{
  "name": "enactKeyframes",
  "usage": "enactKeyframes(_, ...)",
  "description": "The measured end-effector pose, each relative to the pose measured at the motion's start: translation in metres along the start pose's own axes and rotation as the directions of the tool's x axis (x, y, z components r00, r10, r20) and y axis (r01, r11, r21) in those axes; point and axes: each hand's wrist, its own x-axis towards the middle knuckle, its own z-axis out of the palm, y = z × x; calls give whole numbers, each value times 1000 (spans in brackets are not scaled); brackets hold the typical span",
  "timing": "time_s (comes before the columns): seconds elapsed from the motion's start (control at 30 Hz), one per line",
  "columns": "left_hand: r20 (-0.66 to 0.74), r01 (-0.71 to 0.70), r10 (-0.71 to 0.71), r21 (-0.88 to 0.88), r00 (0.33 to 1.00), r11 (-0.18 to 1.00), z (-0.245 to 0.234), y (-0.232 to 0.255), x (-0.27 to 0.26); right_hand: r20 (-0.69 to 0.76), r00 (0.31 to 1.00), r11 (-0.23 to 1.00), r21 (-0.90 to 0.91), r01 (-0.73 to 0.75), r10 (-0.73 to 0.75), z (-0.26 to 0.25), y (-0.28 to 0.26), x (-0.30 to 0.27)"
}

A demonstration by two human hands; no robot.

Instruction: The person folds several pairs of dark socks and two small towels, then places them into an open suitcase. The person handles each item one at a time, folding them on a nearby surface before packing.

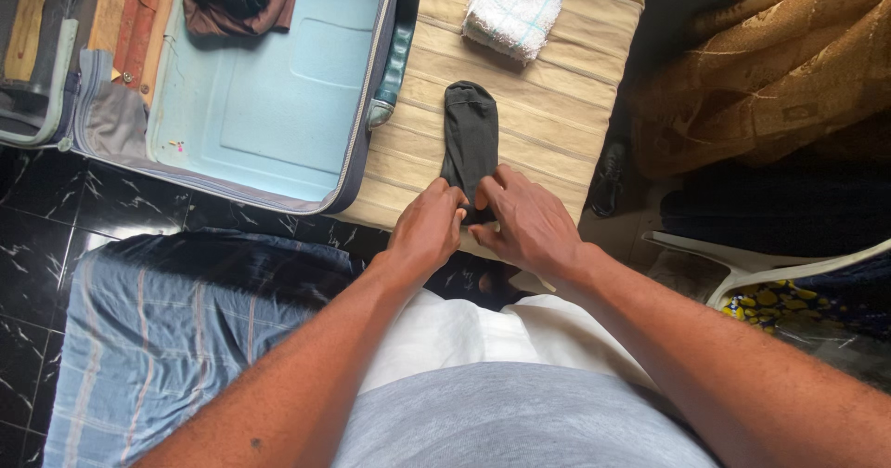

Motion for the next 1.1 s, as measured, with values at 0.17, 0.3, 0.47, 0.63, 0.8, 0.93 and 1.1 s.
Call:
enactKeyframes(0.17,51,31,-30,-29,998,999,-9,3,4,-78,995,997,-41,60,-63,-1,-2,3)
enactKeyframes(0.3,-58,-117,115,-32,992,993,-25,12,-5,-59,997,999,8,47,-47,7,9,8)
enactKeyframes(0.47,-1,-182,184,109,983,977,-34,16,-10,73,994,987,126,-95,86,11,15,22)
enactKeyframes(0.63,-11,-159,160,58,987,986,-23,8,-1,18,989,982,114,-150,149,3,5,19)
enactKeyframes(0.8,43,-100,99,21,994,995,-18,0,14,25,999,999,-8,-41,41,-10,-1,13)
enactKeyframes(0.93,103,-75,75,-2,992,997,-27,2,20,-44,997,998,12,-59,59,-6,0,15)
enactKeyframes(1.1,123,-123,125,-21,984,992,-45,12,18,-17,996,986,144,-89,92,-1,8,20)
